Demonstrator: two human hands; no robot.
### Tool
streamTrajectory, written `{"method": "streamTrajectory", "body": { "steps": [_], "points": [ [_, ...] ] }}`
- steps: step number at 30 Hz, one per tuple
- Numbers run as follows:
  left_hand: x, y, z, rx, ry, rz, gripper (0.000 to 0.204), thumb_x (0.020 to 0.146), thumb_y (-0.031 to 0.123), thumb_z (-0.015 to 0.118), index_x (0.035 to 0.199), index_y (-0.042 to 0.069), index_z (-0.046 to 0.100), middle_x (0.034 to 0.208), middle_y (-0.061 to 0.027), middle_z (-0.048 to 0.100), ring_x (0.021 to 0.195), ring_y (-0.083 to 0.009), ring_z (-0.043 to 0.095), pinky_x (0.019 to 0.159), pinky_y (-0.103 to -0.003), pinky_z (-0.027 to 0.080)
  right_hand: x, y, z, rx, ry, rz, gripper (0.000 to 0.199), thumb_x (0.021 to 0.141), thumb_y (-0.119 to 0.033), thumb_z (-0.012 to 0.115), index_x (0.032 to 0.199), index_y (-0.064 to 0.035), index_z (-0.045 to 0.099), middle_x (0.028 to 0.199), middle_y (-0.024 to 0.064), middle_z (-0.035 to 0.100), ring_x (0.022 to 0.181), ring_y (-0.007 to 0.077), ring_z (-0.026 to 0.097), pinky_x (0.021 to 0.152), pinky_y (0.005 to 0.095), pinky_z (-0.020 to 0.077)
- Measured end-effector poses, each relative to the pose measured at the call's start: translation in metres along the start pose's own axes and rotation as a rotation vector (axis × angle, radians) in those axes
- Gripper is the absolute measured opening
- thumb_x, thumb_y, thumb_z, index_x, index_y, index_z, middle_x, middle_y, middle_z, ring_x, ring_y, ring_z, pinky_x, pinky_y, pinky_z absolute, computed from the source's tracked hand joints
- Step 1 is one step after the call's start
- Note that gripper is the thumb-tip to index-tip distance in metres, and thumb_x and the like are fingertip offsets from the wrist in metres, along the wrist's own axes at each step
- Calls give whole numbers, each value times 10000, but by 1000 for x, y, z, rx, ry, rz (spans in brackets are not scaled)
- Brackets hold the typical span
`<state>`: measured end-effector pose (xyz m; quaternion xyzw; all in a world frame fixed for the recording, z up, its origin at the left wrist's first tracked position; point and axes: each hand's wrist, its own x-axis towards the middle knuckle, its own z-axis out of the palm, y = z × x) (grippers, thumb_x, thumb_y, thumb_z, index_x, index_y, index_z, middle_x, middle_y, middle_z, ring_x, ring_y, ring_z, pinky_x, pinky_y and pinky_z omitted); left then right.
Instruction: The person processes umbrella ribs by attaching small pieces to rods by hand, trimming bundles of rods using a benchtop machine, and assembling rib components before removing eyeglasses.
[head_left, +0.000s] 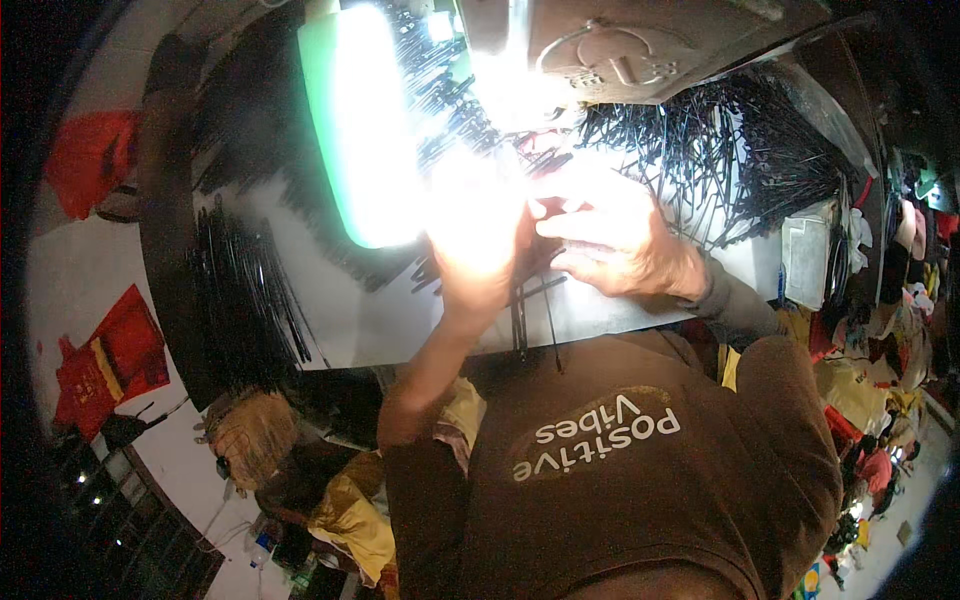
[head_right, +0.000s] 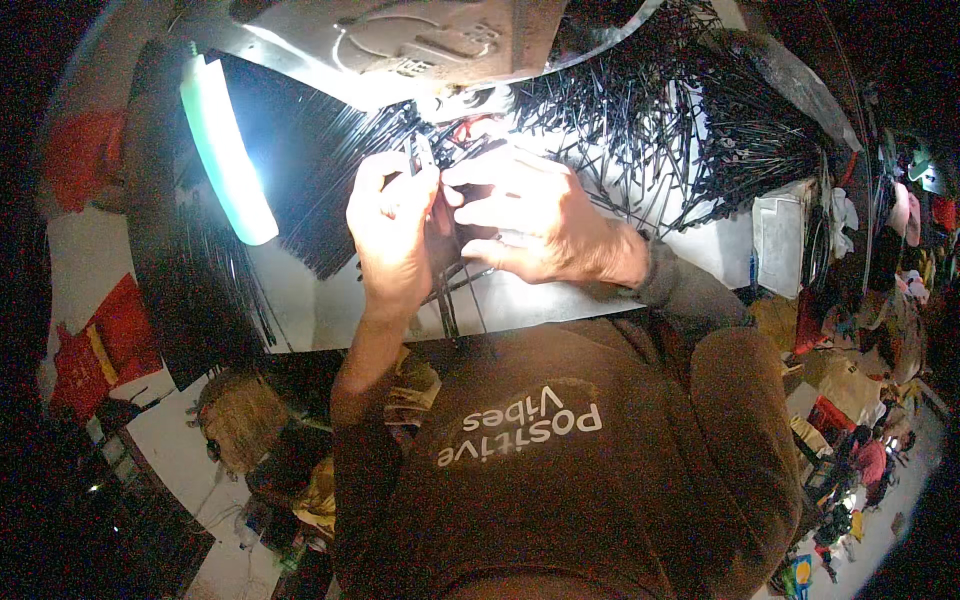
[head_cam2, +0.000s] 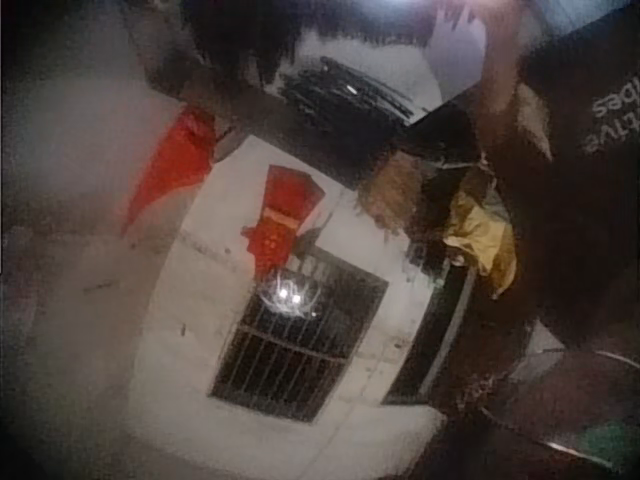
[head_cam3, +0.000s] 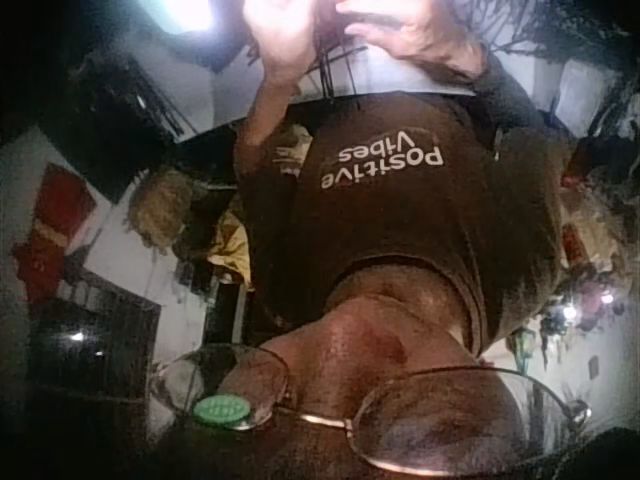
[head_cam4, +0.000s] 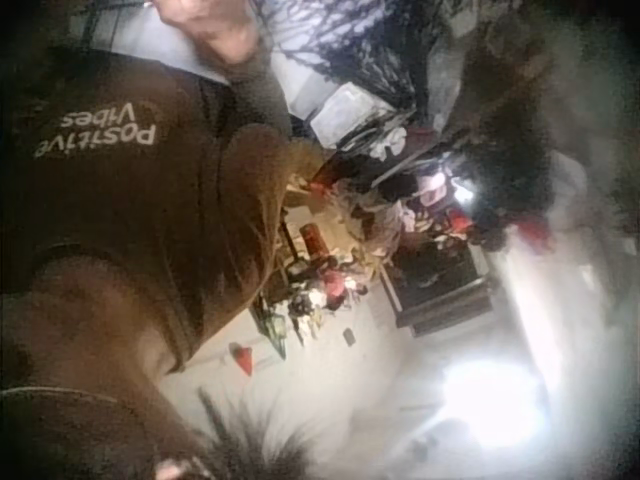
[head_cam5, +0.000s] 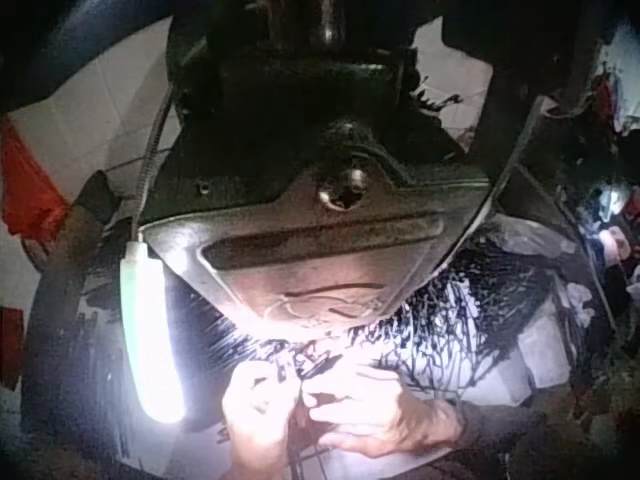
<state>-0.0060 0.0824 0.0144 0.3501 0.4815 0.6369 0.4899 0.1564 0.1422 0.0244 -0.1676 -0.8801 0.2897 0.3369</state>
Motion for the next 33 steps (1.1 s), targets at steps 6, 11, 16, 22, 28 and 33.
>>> {"method": "streamTrajectory", "body": {
  "steps": [6, 11, 16, 22, 28, 33],
  "points": [
    [-1, 0, -3, 71, 0, 2, 169, 871, 20, 591, 996, 18, 477, 712, -85, 632, 554, -95, 558, 499, -210, 442, 2, 3, 2, -36, -4, 10, 323, 676, -267, 744, 914, -65, 660, 1070, 122, 628, 959, 285, 610, 872, 434, 476],
    [0, -2, -4, 39, -13, 21, 168, 873, 15, 586, 999, 25, 475, 714, -89, 633, 555, -96, 562, 490, -209, 442, 2, 4, 4, -40, 4, 7, 338, 666, -272, 750, 914, -61, 662, 1071, 122, 628, 961, 289, 609, 889, 440, 471],
    [0, 3, 4, 17, 35, -3, 166, 874, 9, 583, 994, 30, 471, 709, -89, 634, 543, -93, 556, 482, -205, 437, 2, 6, 5, -78, -6, 2, 329, 658, -259, 750, 903, -59, 660, 1054, 128, 626, 955, 290, 609, 882, 443, 473],
    [0, -2, 0, 68, 54, -27, 160, 876, 2, 578, 988, 37, 470, 709, -83, 637, 545, -86, 557, 479, -197, 430, 6, 5, 4, -59, 12, -27, 291, 664, -236, 744, 874, -57, 654, 1026, 120, 624, 930, 285, 608, 848, 419, 488],
    [-2, -1, -2, 28, 70, -15, 164, 870, -1, 578, 996, 28, 477, 710, -98, 630, 554, -101, 554, 498, -213, 432, 6, 6, 6, -26, 6, -19, 269, 685, -245, 735, 847, -48, 648, 1031, 125, 627, 930, 299, 608, 847, 416, 490],
    [-3, 36, -41, 250, 302, -32, 173, 859, 35, 558, 1016, 0, 493, 689, -110, 614, 520, -141, 511, 511, -262, 431, 2, 7, -1, -41, -6, 7, 270, 695, -248, 731, 831, -32, 642, 1051, 138, 634, 958, 330, 604, 885, 435, 475]
  ]
}}
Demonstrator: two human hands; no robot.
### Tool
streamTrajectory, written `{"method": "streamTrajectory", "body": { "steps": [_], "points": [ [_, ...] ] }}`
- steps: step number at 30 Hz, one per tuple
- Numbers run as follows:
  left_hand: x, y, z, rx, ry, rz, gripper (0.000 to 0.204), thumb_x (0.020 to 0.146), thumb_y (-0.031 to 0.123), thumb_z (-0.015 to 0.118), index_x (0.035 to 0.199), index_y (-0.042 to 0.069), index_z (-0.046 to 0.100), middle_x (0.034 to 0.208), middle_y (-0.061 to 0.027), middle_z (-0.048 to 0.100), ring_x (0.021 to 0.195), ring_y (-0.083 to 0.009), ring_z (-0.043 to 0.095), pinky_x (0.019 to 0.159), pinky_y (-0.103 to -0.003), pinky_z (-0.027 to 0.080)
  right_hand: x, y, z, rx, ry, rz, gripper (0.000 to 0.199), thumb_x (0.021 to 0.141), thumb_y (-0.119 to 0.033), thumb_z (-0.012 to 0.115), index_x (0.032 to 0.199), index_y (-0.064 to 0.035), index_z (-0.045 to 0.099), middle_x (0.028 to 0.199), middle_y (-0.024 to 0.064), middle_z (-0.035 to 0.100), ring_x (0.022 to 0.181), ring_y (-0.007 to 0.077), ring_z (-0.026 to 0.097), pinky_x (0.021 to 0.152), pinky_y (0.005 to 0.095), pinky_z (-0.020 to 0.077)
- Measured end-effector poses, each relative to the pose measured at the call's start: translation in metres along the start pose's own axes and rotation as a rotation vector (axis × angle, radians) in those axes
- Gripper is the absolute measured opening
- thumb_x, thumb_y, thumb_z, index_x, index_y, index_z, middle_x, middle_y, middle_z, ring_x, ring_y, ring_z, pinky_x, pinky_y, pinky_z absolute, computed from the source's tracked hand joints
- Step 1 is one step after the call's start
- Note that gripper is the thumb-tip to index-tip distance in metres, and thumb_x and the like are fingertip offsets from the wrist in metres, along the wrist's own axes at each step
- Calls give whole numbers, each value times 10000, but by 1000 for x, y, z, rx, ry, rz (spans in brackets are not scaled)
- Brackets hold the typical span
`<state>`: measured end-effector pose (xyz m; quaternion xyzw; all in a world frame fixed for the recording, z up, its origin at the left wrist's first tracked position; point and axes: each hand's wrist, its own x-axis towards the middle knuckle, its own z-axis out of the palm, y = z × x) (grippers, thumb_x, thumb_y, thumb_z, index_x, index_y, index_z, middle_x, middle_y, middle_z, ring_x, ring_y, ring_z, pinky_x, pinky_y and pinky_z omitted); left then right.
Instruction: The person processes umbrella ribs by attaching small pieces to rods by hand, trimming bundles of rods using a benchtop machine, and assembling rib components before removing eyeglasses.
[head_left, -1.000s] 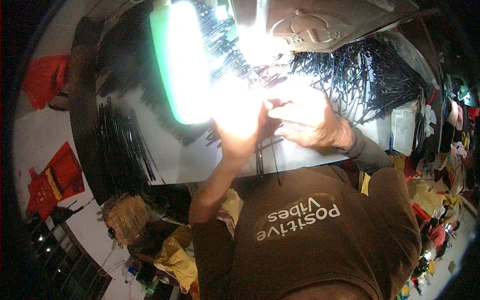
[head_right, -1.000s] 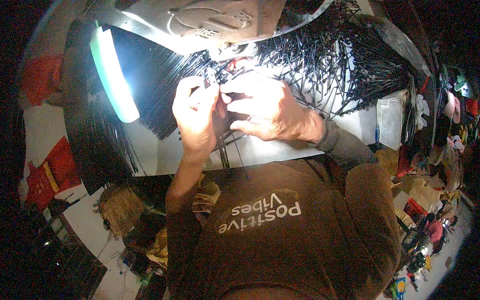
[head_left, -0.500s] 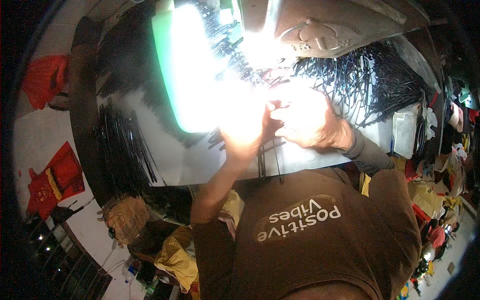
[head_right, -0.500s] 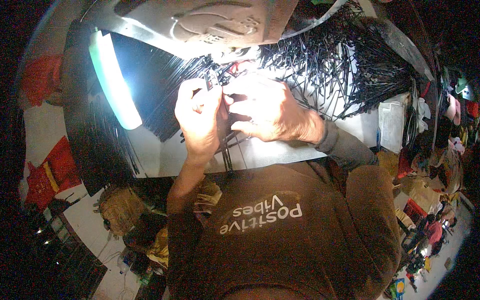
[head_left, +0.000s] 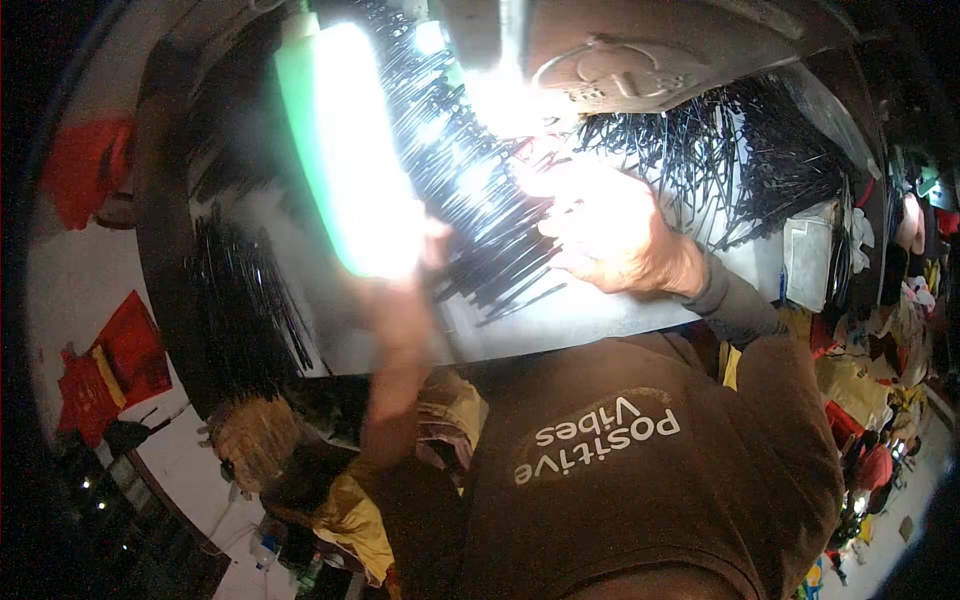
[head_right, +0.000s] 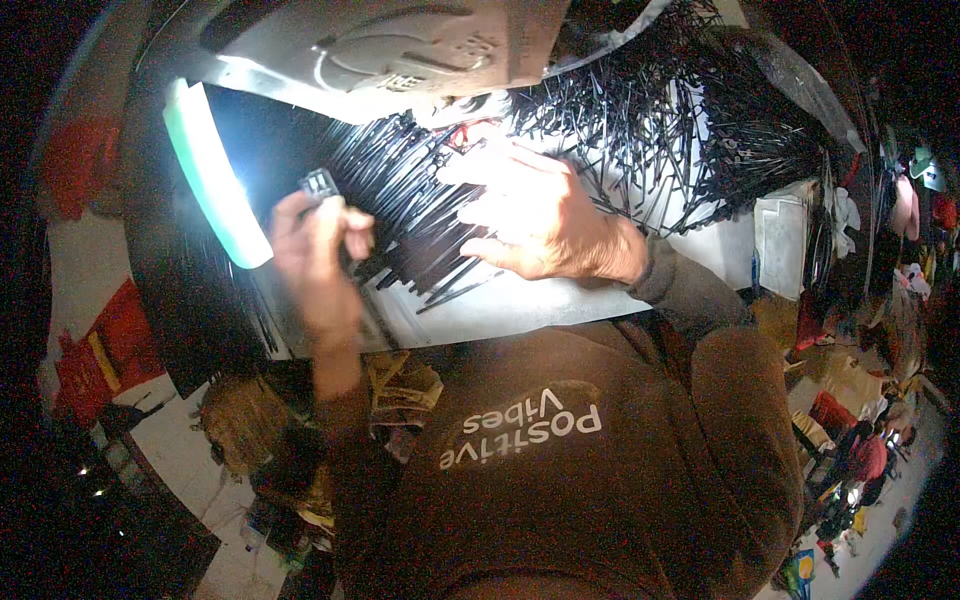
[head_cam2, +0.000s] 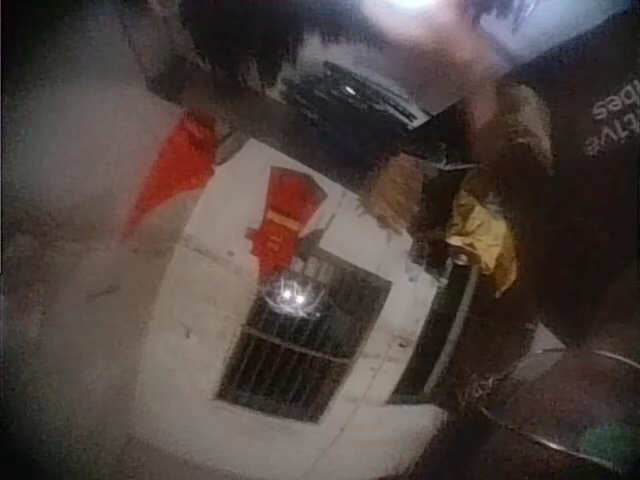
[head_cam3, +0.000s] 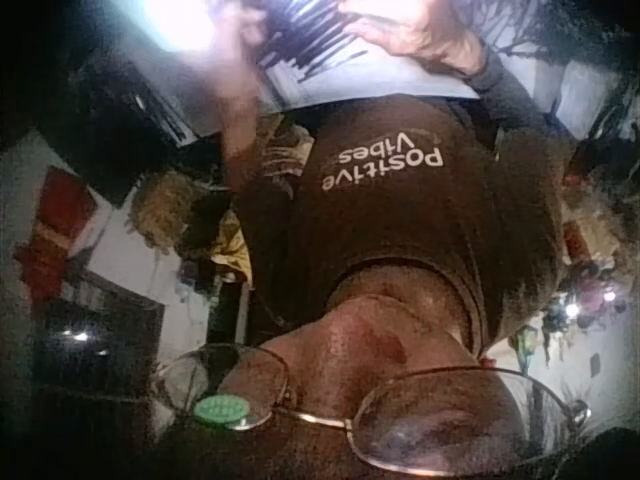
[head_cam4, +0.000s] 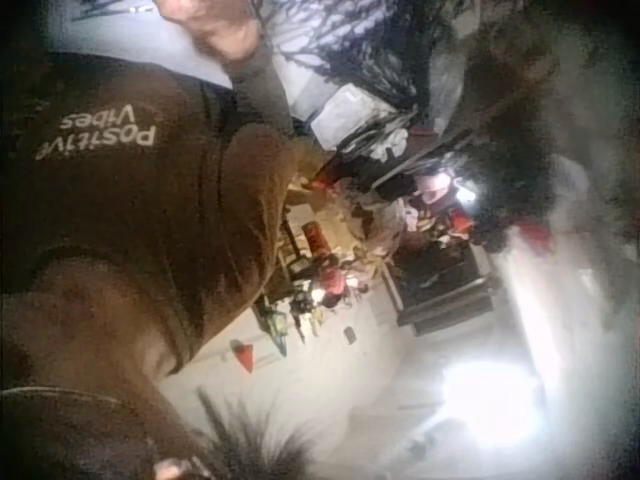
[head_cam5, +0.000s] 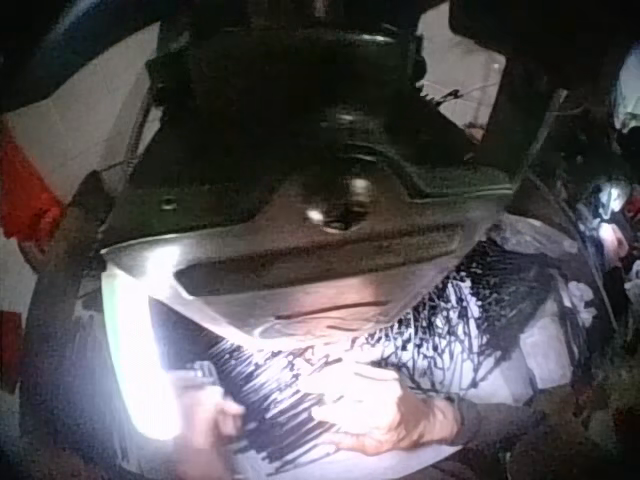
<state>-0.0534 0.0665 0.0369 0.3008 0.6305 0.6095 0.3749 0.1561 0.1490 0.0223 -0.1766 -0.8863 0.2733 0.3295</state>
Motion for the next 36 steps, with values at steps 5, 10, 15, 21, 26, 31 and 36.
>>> {"method": "streamTrajectory", "body": {
  "steps": [5, 10, 15, 21, 26, 31, 36],
  "points": [
    [41, 17, -112, 320, 222, 104, 259, 845, 96, 578, 1080, -8, 543, 968, -92, 613, 832, -170, 586, 714, -287, 476, -1, 4, 2, 70, 17, -10, 225, 691, -217, 734, 799, -38, 650, 1091, 139, 621, 986, 325, 592, 883, 429, 467],
    [54, 26, -136, 1373, 459, 519, 297, 838, 80, 592, 1118, -3, 538, 952, -103, 624, 871, -172, 585, 775, -326, 468, 14, -4, 3, 178, 2, 20, 195, 696, -172, 724, 833, -50, 658, 1095, 139, 612, 920, 293, 600, 816, 398, 482],
    [22, 6, -43, 508, -260, 218, 335, 830, 62, 630, 1139, -27, 536, 989, -117, 644, 855, -168, 609, 786, -272, 474, 20, -10, 0, 441, -51, 199, 177, 714, -129, 703, 862, -42, 659, 1103, 149, 599, 764, 230, 614, 721, 344, 502],
    [11, 11, 23, 322, -491, 246, 256, 842, 6, 592, 1090, -44, 554, 958, -104, 635, 839, -150, 607, 778, -268, 486, 28, -11, -3, 361, -25, 111, 171, 760, -114, 662, 911, -34, 658, 1102, 160, 600, 742, 226, 622, 709, 324, 502],
    [15, 12, 38, -431, -540, -86, 243, 824, 1, 625, 1061, -43, 591, 933, -85, 634, 843, -139, 604, 757, -259, 494, 27, -2, -9, 528, -44, 190, 146, 794, -124, 631, 901, -31, 664, 990, 162, 640, 804, 244, 633, 784, 312, 486],
    [25, 3, 33, -196, -524, 38, 267, 812, -5, 636, 1072, -48, 587, 917, -86, 639, 805, -130, 602, 709, -246, 492, 34, -11, -14, 752, -73, 402, 139, 820, -125, 603, 860, -7, 664, 956, 149, 643, 805, 209, 631, 756, 303, 485],
    [31, 2, 31, -411, -703, -17, 278, 805, -3, 643, 1073, -47, 584, 925, -95, 648, 785, -127, 608, 694, -246, 493, 35, -8, -13, 647, -57, 334, 159, 828, -129, 593, 866, 13, 656, 949, 137, 642, 795, 200, 629, 729, 303, 487]
  ]
}}
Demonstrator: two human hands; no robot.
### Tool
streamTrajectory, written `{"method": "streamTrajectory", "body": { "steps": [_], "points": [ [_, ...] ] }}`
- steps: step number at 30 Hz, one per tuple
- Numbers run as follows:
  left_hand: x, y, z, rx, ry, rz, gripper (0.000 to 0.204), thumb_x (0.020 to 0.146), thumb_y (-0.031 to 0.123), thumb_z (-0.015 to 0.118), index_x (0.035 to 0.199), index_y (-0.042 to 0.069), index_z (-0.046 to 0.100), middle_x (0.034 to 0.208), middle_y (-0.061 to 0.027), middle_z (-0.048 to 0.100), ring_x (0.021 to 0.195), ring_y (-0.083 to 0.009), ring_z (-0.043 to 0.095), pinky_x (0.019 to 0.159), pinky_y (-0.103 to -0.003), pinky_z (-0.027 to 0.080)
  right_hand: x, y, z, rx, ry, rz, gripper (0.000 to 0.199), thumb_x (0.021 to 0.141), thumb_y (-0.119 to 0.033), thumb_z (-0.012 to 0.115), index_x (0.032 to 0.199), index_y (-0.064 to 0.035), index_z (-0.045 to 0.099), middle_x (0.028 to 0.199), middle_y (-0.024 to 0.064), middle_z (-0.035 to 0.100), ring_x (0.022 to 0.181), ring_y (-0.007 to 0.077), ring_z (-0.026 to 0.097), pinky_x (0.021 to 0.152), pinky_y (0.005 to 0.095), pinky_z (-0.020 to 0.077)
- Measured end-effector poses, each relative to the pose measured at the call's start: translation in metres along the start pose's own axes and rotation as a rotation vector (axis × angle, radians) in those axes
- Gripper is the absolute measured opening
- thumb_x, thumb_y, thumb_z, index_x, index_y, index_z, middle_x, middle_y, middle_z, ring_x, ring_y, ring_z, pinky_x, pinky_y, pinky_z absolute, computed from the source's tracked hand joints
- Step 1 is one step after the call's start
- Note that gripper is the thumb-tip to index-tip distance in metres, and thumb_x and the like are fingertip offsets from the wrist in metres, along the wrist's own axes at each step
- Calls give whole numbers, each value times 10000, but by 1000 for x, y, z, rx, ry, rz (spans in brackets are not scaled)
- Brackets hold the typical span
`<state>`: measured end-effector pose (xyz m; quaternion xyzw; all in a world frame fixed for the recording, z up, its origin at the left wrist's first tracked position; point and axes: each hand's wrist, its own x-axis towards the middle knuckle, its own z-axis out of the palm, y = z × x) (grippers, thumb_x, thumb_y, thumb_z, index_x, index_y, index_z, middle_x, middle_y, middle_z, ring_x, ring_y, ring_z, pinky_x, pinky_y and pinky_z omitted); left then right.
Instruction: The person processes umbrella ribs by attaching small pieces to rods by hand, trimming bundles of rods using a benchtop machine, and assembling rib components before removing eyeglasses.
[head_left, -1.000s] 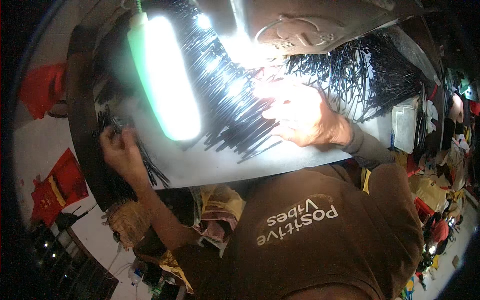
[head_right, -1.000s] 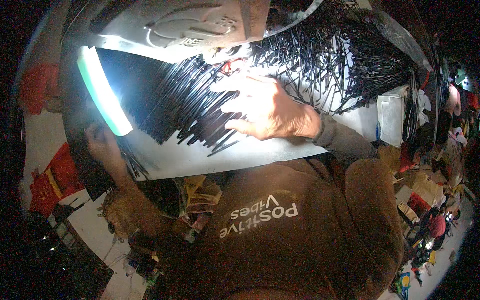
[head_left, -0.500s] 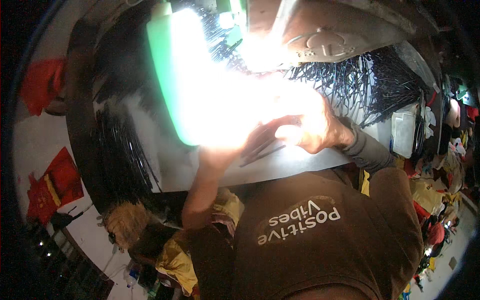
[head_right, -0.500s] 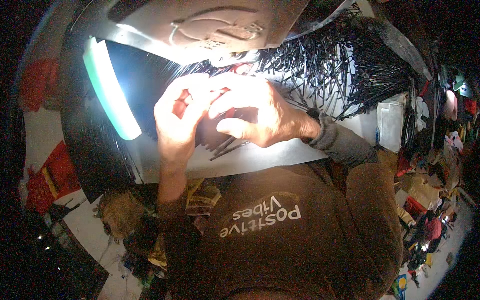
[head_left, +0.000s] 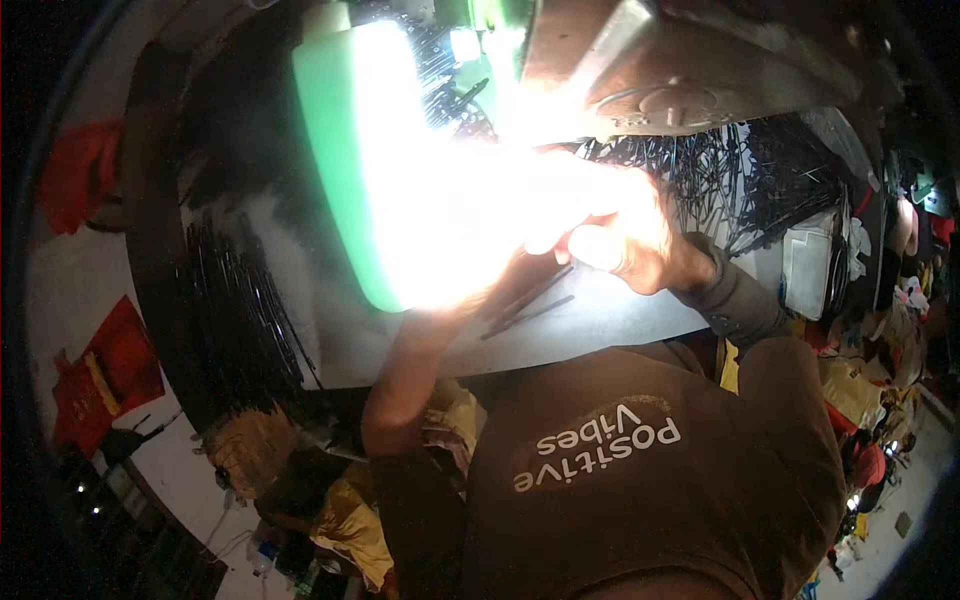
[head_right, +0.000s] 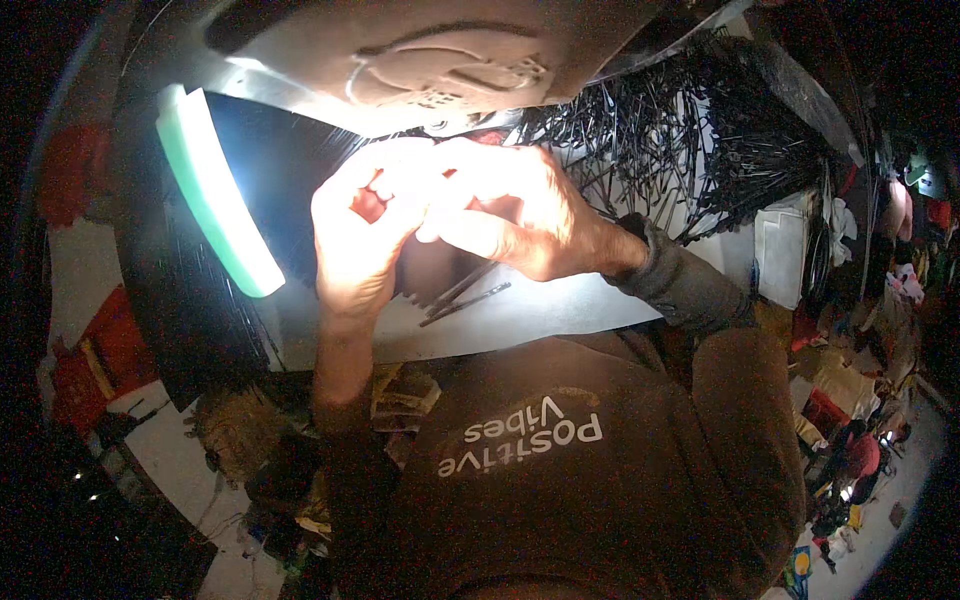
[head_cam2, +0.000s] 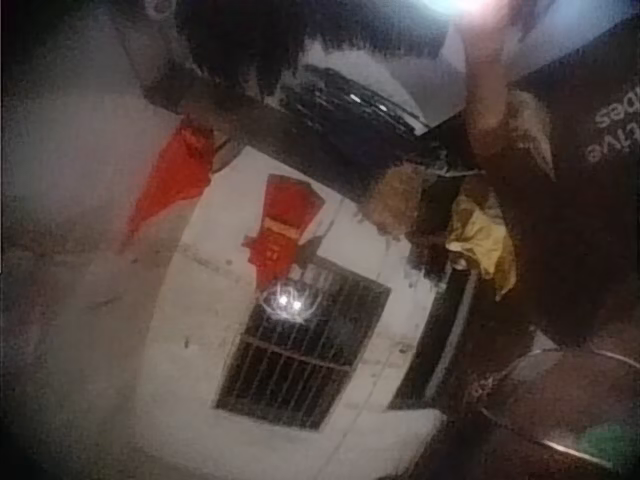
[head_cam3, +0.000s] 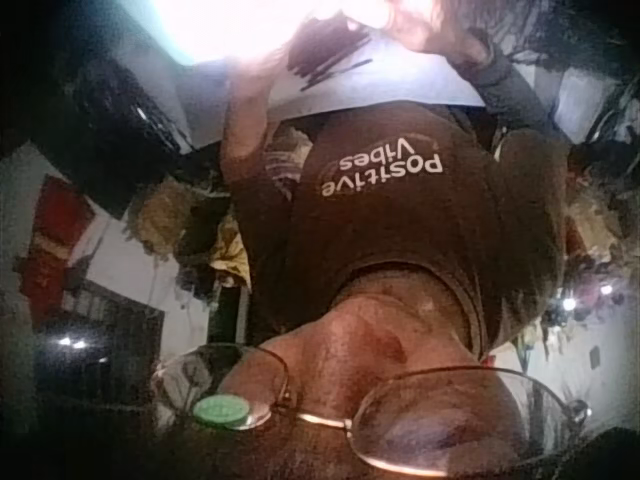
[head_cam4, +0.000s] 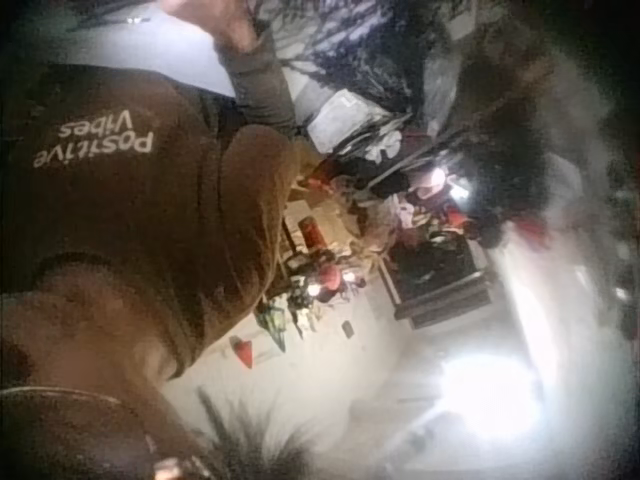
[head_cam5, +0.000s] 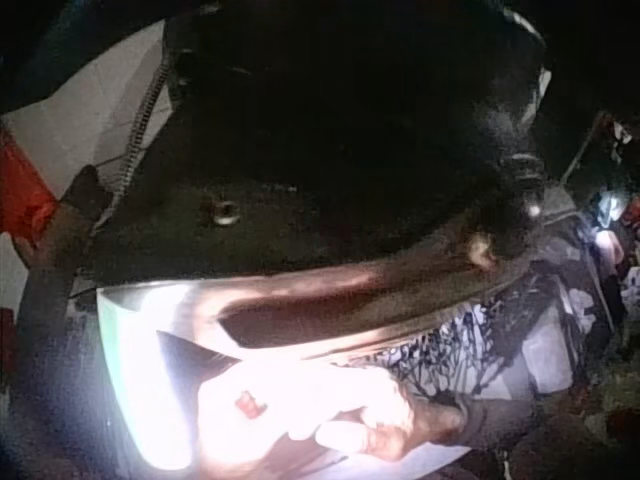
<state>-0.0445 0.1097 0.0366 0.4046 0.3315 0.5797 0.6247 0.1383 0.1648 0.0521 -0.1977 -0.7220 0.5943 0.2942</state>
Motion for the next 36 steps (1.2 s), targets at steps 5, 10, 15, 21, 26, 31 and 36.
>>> {"method": "streamTrajectory", "body": {
  "steps": [5, 10, 15, 21, 26, 31, 36],
  "points": [
    [-4, -2, 3, 304, 177, 64, 272, 809, 12, 636, 1070, -40, 585, 930, -89, 656, 796, -117, 617, 710, -243, 501, 6, -4, 6, -26, -37, -42, 201, 842, -168, 577, 862, 20, 644, 894, 113, 647, 792, 209, 625, 740, 312, 486],
    [-6, -3, 0, 339, 193, 62, 246, 813, 14, 622, 1052, -36, 591, 921, -83, 655, 818, -118, 624, 732, -238, 501, 5, -2, 9, 53, -43, 23, 223, 848, -187, 574, 876, 25, 638, 840, 104, 652, 723, 163, 617, 662, 277, 487],
    [-10, 0, -4, 593, 181, 24, 228, 813, 10, 615, 1036, -34, 595, 911, -84, 653, 822, -116, 624, 731, -237, 505, 2, -1, 12, 149, -31, 57, 251, 857, -203, 568, 911, 32, 635, 828, 103, 656, 658, 111, 597, 578, 243, 487],
    [-13, -3, -6, 466, 183, 23, 214, 831, 16, 605, 1036, -42, 589, 891, -87, 650, 778, -112, 625, 676, -222, 514, 2, -2, 16, 193, -26, 55, 287, 873, -225, 559, 956, 41, 627, 818, 101, 654, 629, 125, 595, 567, 248, 503],
    [-15, -5, -13, 464, 171, -20, 206, 840, 25, 606, 1031, -45, 578, 846, -87, 641, 646, -91, 596, 524, -201, 489, 7, -5, 15, 152, -82, 148, 304, 869, -207, 477, 886, 51, 636, 853, 136, 644, 604, 151, 563, 606, 272, 480],
    [-8, 7, -1, 272, 125, 26, 206, 840, 27, 604, 1031, -46, 578, 819, -81, 636, 606, -82, 569, 507, -204, 476, 12, -3, 16, 218, -83, 94, 324, 898, -229, 481, 910, 63, 621, 840, 142, 642, 613, 156, 570, 599, 268, 483],
    [-12, 1, -2, 92, 70, -58, 236, 837, 63, 580, 1042, -53, 596, 789, -59, 632, 624, -69, 547, 539, -212, 456, 6, -5, 12, 413, -106, 49, 294, 937, -193, 468, 1025, 60, 589, 889, 161, 645, 707, 198, 625, 608, 265, 519]
  ]
}}
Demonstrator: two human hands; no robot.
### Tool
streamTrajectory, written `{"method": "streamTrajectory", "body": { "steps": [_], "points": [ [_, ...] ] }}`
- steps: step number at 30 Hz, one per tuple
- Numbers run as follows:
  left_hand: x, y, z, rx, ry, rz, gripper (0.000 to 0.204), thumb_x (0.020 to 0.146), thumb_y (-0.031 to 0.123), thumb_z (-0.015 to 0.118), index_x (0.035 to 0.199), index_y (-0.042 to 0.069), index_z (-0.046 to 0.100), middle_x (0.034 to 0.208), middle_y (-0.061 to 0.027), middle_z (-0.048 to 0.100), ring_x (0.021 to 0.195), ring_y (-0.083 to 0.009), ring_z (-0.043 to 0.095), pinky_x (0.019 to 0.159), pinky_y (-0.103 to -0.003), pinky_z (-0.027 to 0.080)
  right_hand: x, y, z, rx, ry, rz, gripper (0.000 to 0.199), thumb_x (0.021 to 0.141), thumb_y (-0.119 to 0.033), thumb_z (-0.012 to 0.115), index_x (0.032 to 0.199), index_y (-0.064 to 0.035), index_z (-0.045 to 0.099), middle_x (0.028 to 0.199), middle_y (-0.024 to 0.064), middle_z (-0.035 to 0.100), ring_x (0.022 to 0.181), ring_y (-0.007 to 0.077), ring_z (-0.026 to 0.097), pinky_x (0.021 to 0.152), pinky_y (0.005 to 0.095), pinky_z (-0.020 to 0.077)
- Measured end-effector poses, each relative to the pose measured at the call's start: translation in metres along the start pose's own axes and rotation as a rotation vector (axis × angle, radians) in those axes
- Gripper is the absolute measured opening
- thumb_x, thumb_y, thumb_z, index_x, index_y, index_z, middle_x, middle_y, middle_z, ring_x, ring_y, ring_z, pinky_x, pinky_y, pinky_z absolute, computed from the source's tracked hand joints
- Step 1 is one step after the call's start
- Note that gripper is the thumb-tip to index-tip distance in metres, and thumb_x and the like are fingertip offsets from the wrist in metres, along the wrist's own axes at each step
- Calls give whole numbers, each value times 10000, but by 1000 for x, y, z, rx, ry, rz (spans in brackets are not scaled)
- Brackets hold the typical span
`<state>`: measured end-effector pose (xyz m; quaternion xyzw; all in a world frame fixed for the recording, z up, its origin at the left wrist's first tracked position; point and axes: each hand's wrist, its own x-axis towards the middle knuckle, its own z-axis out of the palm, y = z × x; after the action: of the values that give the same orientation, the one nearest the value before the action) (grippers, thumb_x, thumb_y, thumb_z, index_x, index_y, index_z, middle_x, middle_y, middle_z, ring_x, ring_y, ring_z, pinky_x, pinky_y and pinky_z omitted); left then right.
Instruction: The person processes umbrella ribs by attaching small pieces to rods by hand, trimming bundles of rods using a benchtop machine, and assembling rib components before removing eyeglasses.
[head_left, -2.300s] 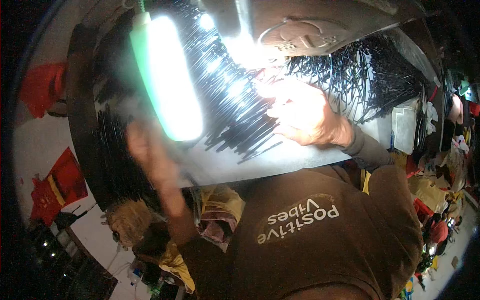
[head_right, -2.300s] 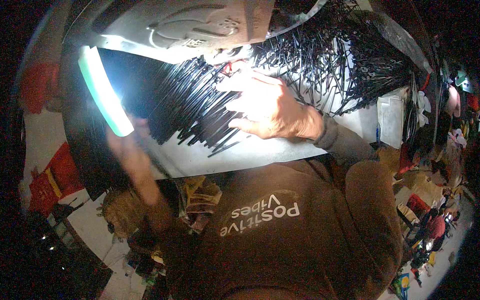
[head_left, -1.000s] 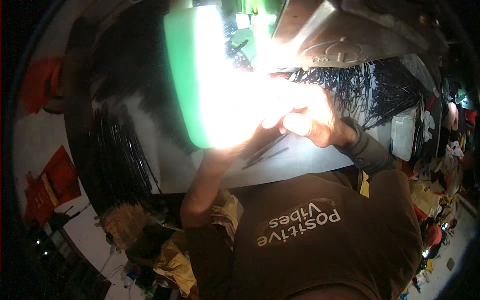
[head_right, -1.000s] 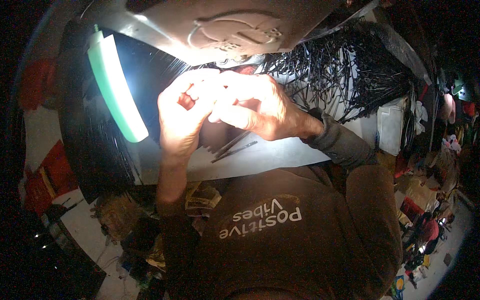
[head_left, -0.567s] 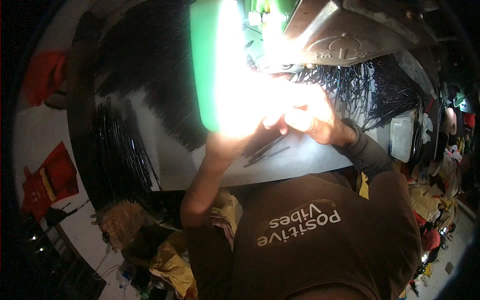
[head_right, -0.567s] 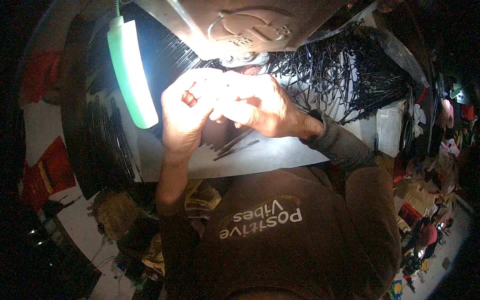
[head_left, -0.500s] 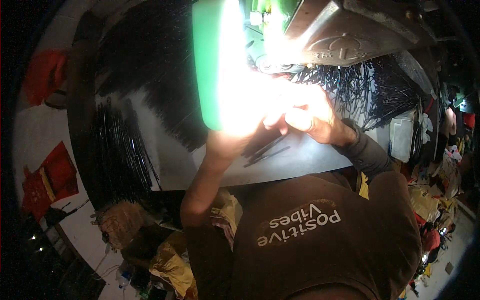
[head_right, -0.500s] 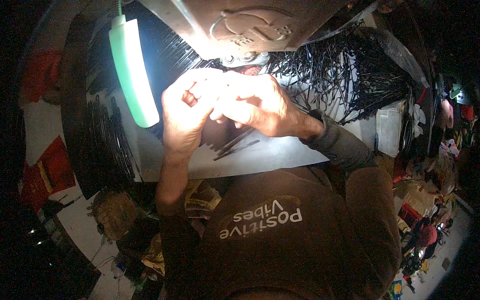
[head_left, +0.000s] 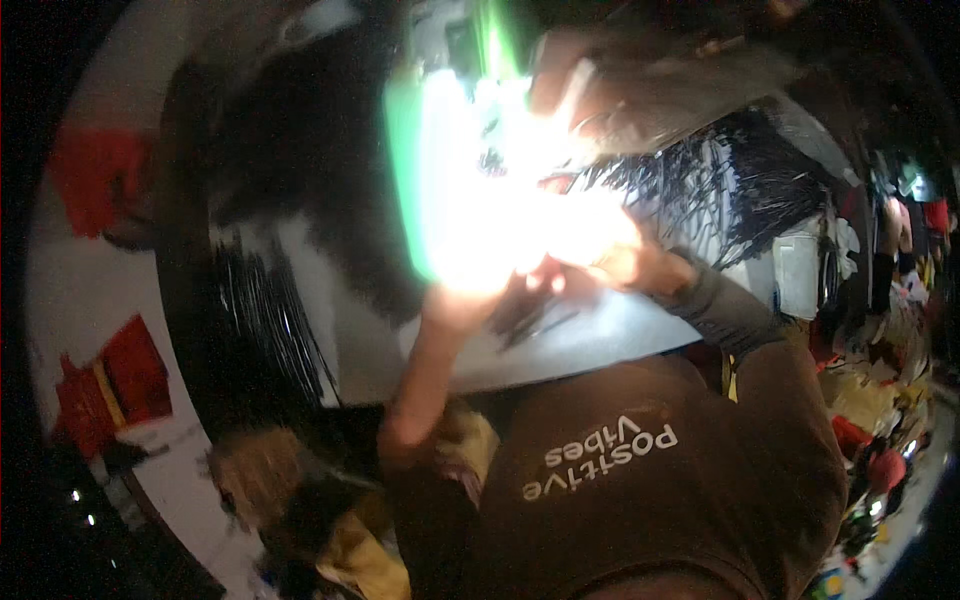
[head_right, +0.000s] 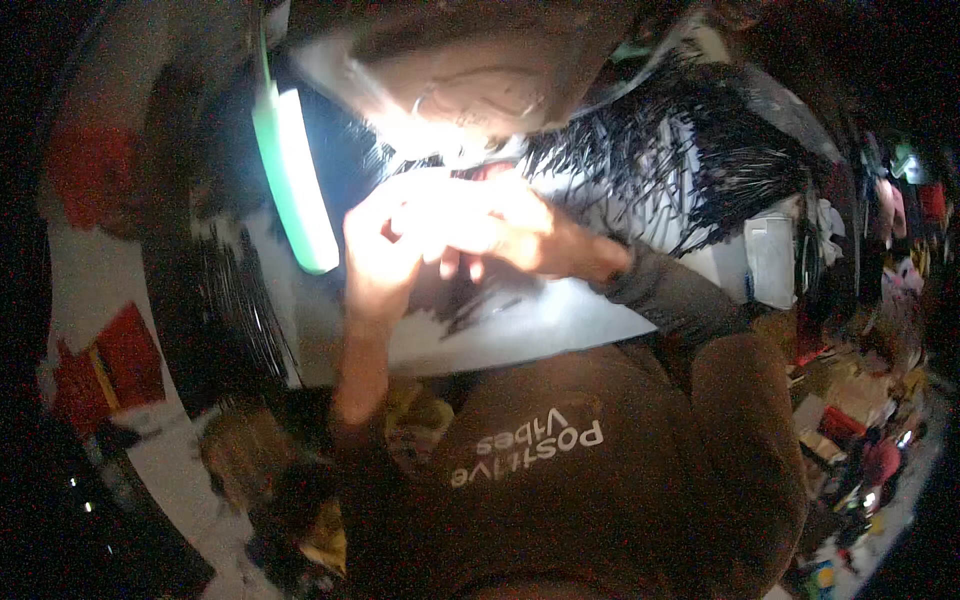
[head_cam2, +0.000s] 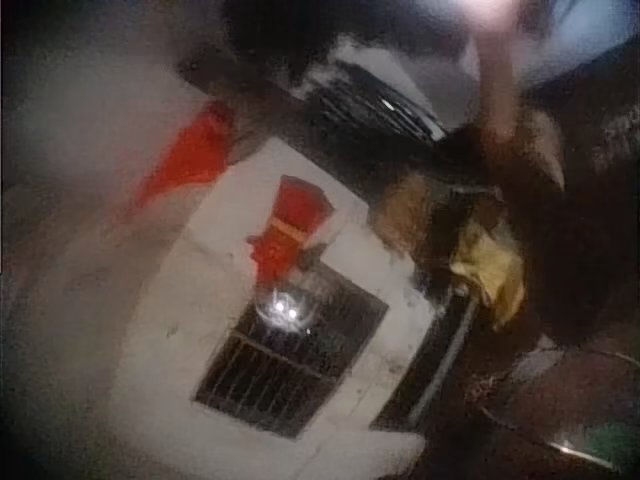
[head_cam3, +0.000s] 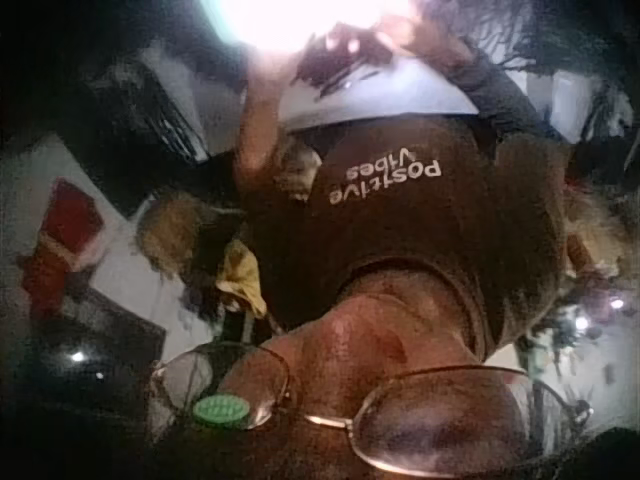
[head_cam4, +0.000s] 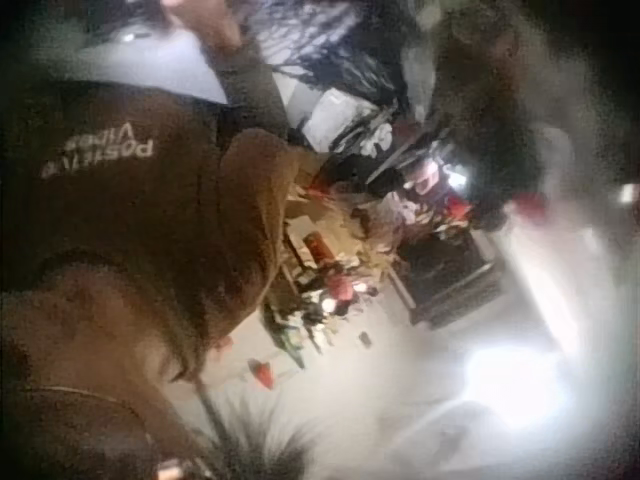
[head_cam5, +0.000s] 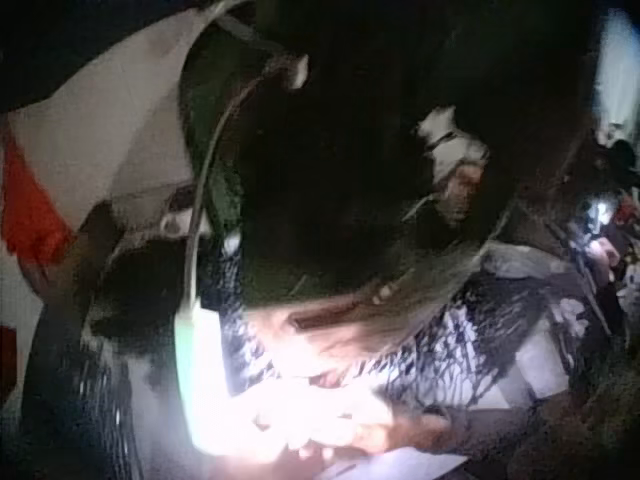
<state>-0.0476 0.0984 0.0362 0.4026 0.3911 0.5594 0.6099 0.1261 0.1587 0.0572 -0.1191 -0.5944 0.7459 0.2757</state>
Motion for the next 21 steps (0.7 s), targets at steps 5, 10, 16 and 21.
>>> {"method": "streamTrajectory", "body": {
  "steps": [5, 10, 16, 21],
  "points": [
    [-2, -14, -4, 652, 75, 282, 188, 809, 54, 573, 950, -56, 633, 765, -32, 629, 667, -94, 547, 592, -226, 453, -19, 41, -13, 370, -107, 61, 363, 967, -287, 439, 1122, 22, 548, 963, 141, 639, 841, 238, 648, 635, 324, 529],
    [-8, 22, 58, 402, 0, 150, 116, 829, 70, 650, 856, -41, 629, 726, -25, 615, 627, -64, 526, 545, -196, 414, -37, 3, -14, 281, -114, 240, 409, 943, -322, 494, 1182, 8, 526, 1046, 139, 605, 831, 202, 647, 614, 288, 543],
    [-10, -13, 61, 774, 45, 403, 107, 763, -50, 682, 767, 10, 593, 758, -35, 619, 665, -80, 546, 624, -220, 444, -58, -68, -48, -594, -447, 248, 397, 872, -369, 583, 1089, -38, 621, 941, 127, 665, 768, 214, 650, 636, 342, 534],
    [-20, -24, 45, 600, 165, 225, 146, 759, -50, 692, 753, 21, 565, 748, -28, 612, 664, -68, 532, 625, -213, 444, -37, -133, -158, -1678, 380, -119, 244, 710, -215, 659, 838, -15, 605, 706, 178, 601, 658, 365, 597, 588, 448, 476]
  ]
}}
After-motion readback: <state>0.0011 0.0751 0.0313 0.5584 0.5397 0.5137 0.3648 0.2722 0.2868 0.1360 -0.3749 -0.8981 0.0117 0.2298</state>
